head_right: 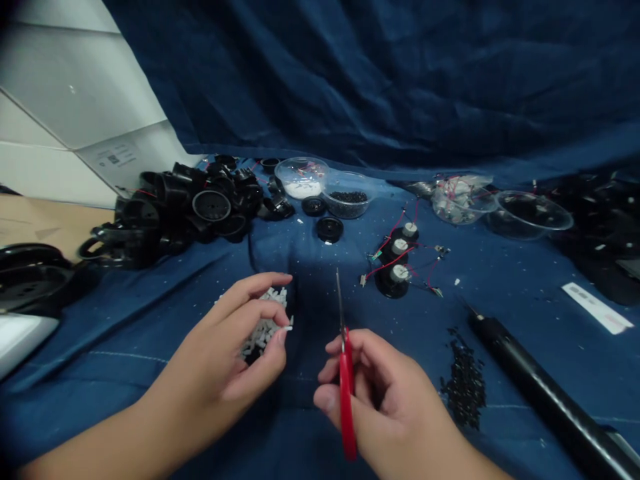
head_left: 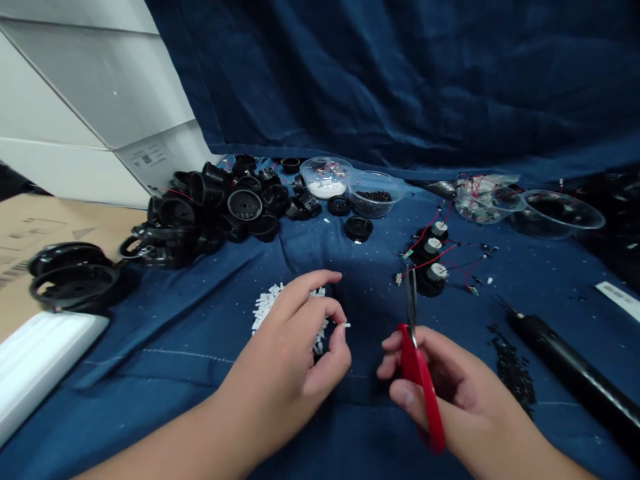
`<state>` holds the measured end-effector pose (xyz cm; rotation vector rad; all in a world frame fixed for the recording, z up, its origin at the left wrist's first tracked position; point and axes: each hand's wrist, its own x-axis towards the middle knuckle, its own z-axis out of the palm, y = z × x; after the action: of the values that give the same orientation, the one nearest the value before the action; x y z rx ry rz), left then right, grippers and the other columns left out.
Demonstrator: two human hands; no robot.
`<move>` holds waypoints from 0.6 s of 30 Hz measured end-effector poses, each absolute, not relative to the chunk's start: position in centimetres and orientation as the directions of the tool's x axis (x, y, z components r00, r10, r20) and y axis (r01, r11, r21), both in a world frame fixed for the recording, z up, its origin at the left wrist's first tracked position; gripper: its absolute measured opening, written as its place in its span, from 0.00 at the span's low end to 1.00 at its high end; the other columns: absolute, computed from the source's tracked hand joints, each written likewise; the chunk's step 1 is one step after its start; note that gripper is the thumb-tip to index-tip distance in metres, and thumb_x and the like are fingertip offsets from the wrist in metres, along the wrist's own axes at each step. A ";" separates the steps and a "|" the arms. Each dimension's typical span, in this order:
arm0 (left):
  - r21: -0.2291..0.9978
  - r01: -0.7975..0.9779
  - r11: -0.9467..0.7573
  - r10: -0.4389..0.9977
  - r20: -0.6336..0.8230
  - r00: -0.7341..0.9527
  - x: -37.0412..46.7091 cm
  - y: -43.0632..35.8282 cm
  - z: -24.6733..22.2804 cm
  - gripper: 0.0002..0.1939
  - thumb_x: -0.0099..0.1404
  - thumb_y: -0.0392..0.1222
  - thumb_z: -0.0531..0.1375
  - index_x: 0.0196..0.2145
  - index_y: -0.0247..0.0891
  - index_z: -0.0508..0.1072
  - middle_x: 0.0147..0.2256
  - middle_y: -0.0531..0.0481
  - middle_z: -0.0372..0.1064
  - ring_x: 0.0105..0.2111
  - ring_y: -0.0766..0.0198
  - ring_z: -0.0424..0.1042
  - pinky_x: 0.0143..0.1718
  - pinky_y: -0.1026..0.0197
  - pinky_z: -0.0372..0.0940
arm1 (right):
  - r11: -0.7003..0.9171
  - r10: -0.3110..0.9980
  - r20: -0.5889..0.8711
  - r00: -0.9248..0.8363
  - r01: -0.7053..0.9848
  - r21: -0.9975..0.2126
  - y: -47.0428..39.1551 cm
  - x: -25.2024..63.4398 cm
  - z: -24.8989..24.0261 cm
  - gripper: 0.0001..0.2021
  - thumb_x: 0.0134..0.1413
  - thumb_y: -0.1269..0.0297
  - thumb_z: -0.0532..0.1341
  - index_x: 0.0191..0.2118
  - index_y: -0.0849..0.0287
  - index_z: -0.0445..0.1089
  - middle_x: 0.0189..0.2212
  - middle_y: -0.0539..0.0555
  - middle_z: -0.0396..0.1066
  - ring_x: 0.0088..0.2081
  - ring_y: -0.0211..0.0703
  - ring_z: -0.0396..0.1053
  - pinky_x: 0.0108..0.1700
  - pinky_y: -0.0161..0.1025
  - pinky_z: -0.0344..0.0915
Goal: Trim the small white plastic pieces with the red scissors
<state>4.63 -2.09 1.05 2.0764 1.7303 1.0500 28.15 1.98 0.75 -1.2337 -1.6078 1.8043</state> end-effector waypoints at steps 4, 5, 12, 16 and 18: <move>0.617 0.727 -0.300 0.923 0.379 0.059 4.9 -2.5 1.2 0.04 0.72 0.35 0.57 0.42 0.42 0.71 0.61 0.45 0.65 0.58 0.56 0.71 0.50 0.58 0.76 | -0.383 0.757 -0.391 -0.523 0.130 -0.915 1.8 27.7 1.6 0.19 0.54 0.52 0.75 0.47 0.53 0.74 0.44 0.57 0.80 0.34 0.46 0.77 0.34 0.39 0.76; 0.601 0.727 -0.332 0.914 0.396 0.090 5.0 -2.6 1.2 0.05 0.72 0.34 0.57 0.42 0.42 0.71 0.60 0.45 0.66 0.58 0.57 0.71 0.55 0.56 0.73 | -0.425 0.736 -0.412 -0.537 0.106 -0.899 1.8 27.7 1.8 0.21 0.54 0.50 0.76 0.48 0.54 0.74 0.45 0.58 0.80 0.29 0.42 0.75 0.30 0.38 0.74; 0.535 0.658 -0.530 0.827 0.497 0.262 5.6 -2.5 1.2 0.08 0.70 0.29 0.58 0.43 0.39 0.73 0.55 0.45 0.70 0.60 0.61 0.68 0.67 0.57 0.62 | -0.572 0.645 -0.410 -0.645 -0.052 -0.819 1.6 28.3 1.5 0.24 0.57 0.47 0.76 0.53 0.50 0.73 0.53 0.57 0.78 0.17 0.25 0.67 0.18 0.24 0.60; 0.552 0.654 -0.517 0.835 0.492 0.245 5.6 -2.5 1.4 0.08 0.70 0.30 0.58 0.42 0.40 0.74 0.52 0.46 0.72 0.56 0.60 0.71 0.62 0.57 0.67 | -0.556 0.657 -0.384 -0.649 -0.074 -0.828 1.4 28.4 1.4 0.21 0.57 0.51 0.76 0.52 0.47 0.75 0.53 0.55 0.77 0.19 0.26 0.67 0.19 0.24 0.61; 0.566 0.648 -0.510 0.842 0.484 0.240 5.5 -2.6 1.4 0.08 0.70 0.30 0.58 0.42 0.40 0.74 0.52 0.46 0.72 0.54 0.61 0.72 0.59 0.59 0.68 | -0.549 0.667 -0.380 -0.641 -0.078 -0.832 1.4 28.4 1.4 0.21 0.55 0.51 0.77 0.51 0.47 0.76 0.53 0.55 0.78 0.19 0.27 0.68 0.19 0.25 0.62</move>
<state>5.53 -2.59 1.42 2.2648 1.3960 1.1309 28.35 1.38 1.44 -0.9761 -1.1401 2.2134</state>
